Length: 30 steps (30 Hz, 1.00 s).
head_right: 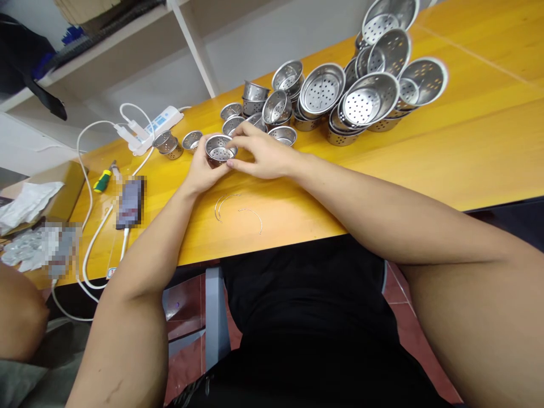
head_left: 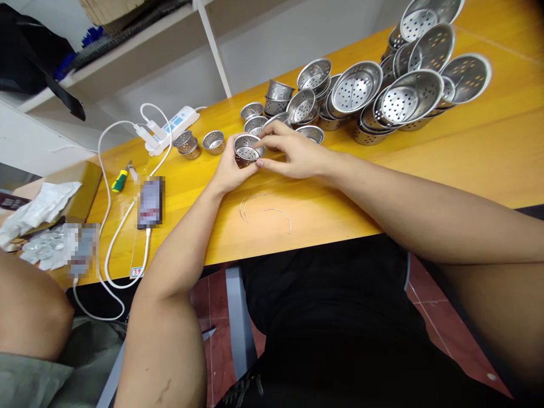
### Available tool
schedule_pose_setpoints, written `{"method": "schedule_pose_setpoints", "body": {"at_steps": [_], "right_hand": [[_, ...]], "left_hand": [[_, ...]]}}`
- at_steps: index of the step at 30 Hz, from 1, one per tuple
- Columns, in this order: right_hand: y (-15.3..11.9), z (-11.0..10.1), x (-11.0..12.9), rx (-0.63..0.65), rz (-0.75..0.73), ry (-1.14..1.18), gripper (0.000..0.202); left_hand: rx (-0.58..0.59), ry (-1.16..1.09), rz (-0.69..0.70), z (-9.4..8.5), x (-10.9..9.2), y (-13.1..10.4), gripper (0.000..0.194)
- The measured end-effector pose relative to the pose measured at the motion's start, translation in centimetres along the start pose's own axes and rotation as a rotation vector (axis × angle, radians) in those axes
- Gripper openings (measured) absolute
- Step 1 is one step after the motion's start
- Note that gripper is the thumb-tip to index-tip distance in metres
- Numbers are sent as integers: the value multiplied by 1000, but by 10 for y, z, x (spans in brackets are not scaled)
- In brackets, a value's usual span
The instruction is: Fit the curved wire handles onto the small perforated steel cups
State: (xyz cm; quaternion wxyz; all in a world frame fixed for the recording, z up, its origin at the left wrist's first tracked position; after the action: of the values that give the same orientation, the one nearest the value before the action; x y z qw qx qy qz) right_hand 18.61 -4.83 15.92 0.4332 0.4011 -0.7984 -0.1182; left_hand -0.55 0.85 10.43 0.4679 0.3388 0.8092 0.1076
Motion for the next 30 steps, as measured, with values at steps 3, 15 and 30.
{"method": "schedule_pose_setpoints", "body": {"at_steps": [3,15,30], "right_hand": [[2,-17,-1,-140,33,0,53],[-5,-75,18,-473,146,-85,43],[-3,-55,26,-448,54,-65,32]], "left_hand": [[2,34,-32,-7,8,0,103],[-75,187,-271,-30,35,-5,97],[-111,-5,-254,-23,63,-4,98]]}}
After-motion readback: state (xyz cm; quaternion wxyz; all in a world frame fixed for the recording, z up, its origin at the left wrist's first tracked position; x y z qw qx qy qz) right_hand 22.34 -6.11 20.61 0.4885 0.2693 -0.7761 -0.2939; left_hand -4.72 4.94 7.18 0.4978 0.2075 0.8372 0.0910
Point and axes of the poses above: each hand's wrist, its own y-axis towards the middle knuckle, its own z-axis out of the palm, x = y × z, the point moved 10 cm from there along y, towards the middle knuckle, and after that the axes turned 1 degree about y, right-handed, at the moved point
